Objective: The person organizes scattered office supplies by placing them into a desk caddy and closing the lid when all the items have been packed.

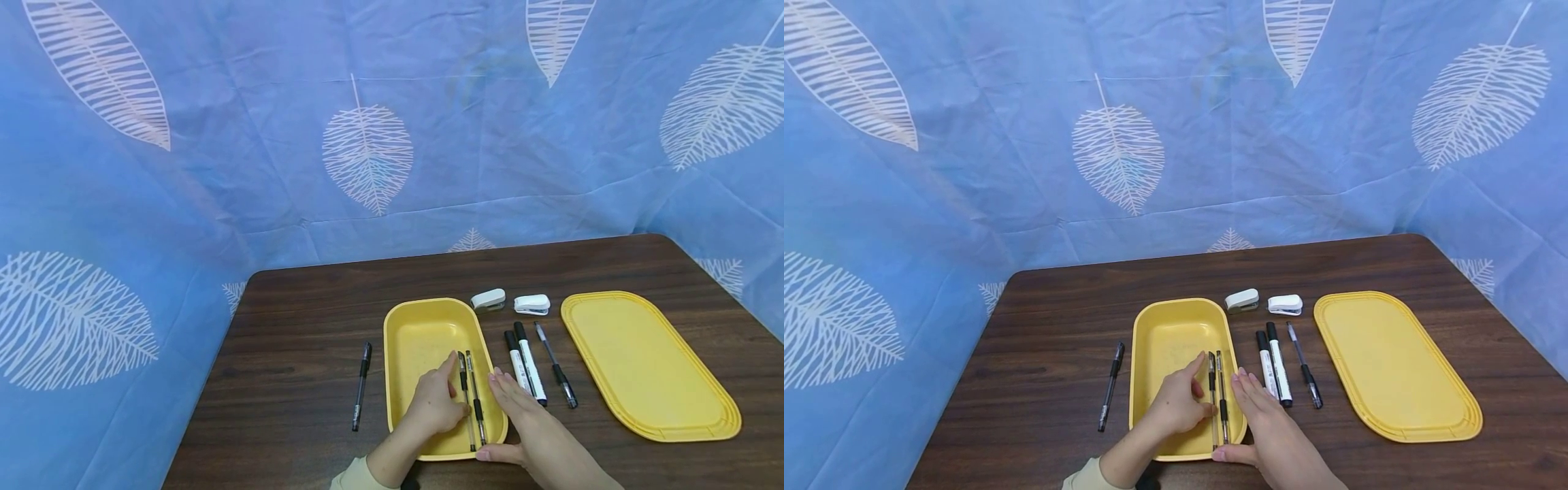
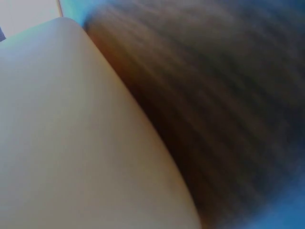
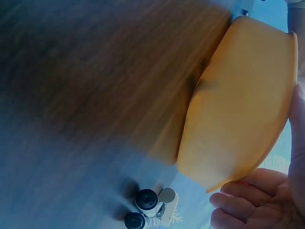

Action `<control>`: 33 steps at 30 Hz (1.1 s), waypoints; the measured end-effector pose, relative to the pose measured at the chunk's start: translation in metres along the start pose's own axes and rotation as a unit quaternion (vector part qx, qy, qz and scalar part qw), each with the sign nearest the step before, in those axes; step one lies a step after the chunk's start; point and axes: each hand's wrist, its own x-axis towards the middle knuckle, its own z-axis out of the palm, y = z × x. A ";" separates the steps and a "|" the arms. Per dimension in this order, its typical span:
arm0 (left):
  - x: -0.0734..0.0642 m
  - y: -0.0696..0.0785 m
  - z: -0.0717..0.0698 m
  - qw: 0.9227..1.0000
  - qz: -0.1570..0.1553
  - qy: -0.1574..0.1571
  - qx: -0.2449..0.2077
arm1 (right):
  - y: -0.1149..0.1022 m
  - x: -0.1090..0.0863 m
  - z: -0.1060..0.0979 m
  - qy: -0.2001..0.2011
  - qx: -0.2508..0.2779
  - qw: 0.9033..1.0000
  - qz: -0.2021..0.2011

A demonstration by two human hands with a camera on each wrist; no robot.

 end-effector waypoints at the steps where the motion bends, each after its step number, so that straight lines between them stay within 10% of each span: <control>1: 0.000 0.000 0.000 1.000 -0.002 0.000 0.000 | 0.000 0.000 0.000 0.000 0.000 1.000 0.001; 19: -0.008 0.004 -0.012 0.999 -0.004 0.015 -0.032 | -0.001 0.000 0.000 -0.004 -0.010 1.000 -0.004; 33: -0.020 0.021 -0.056 0.997 0.021 0.050 -0.055 | 0.001 0.000 0.001 0.016 -0.018 1.000 -0.018</control>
